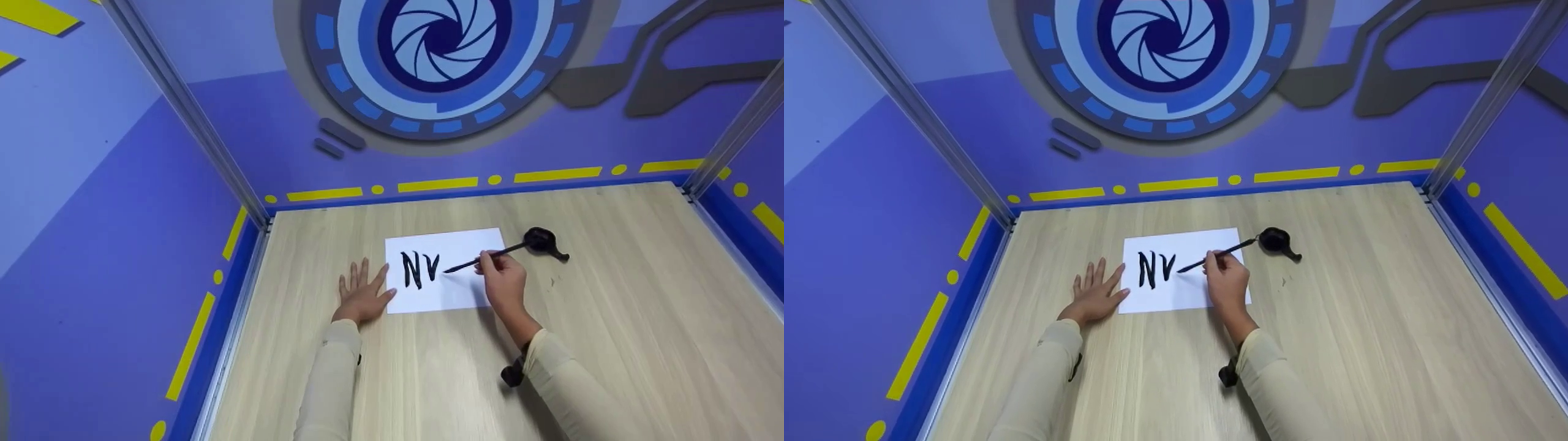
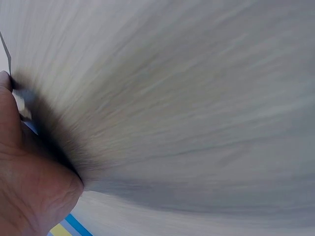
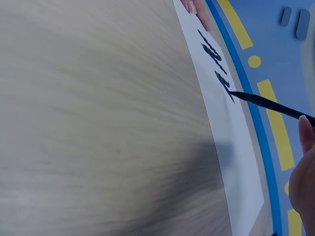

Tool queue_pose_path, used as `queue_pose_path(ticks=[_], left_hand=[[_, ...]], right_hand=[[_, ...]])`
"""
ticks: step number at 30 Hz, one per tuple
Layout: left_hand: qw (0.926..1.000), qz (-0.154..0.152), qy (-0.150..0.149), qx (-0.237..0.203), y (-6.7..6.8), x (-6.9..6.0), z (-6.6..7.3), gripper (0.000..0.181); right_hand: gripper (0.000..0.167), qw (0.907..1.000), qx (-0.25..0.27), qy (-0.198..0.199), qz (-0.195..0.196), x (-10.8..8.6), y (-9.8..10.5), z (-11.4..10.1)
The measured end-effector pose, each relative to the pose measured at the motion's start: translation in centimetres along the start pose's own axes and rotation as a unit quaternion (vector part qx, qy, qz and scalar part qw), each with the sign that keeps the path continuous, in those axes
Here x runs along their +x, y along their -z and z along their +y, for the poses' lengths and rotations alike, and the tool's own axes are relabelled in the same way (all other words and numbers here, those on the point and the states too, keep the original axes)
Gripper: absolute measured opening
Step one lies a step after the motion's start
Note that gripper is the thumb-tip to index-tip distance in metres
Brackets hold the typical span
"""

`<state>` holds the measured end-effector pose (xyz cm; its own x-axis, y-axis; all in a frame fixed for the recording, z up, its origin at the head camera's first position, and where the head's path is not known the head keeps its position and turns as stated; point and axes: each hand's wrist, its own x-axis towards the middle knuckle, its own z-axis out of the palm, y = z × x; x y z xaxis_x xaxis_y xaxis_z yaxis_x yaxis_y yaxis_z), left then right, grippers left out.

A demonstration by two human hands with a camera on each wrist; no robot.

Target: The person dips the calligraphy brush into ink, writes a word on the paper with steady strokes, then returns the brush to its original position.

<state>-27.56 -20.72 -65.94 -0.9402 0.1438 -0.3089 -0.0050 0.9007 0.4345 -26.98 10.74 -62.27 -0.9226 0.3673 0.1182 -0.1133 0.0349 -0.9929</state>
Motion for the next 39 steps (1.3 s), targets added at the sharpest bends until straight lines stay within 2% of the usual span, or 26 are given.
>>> queue_pose_path(ticks=[9,17,20,24,29,39], left_hand=[[1.0,0.006,0.0,0.0,0.0,-0.2,0.1,0.071],[0.9999,0.012,-0.002,0.002,-0.4,0.5,-0.1,0.071],[0.9998,0.016,-0.005,0.004,-0.1,0.0,0.1,0.07],[0.9999,0.013,-0.004,0.005,0.0,-0.3,0.3,0.07],[1.0,0.005,-0.001,-0.001,-0.3,0.1,0.0,0.071],[0.9997,0.021,-0.009,0.013,0.6,-1.2,0.8,0.068]], right_hand=[[0.023,0.9995,0.026,0.011,-0.012,0.1,-0.5,0.2],[0.022,1.0,-0.005,0.0,-0.001,0.2,-0.2,0.1],[0.022,1.0,-0.004,-0.006,-0.002,0.0,-0.3,-0.7],[0.022,0.9999,0.003,-0.016,0.001,0.0,-0.4,-0.6],[0.021,0.9999,0.008,-0.008,0.004,0.3,-0.5,0.6],[0.021,0.9995,-0.02,0.016,-0.016,0.3,-0.4,0.8]])
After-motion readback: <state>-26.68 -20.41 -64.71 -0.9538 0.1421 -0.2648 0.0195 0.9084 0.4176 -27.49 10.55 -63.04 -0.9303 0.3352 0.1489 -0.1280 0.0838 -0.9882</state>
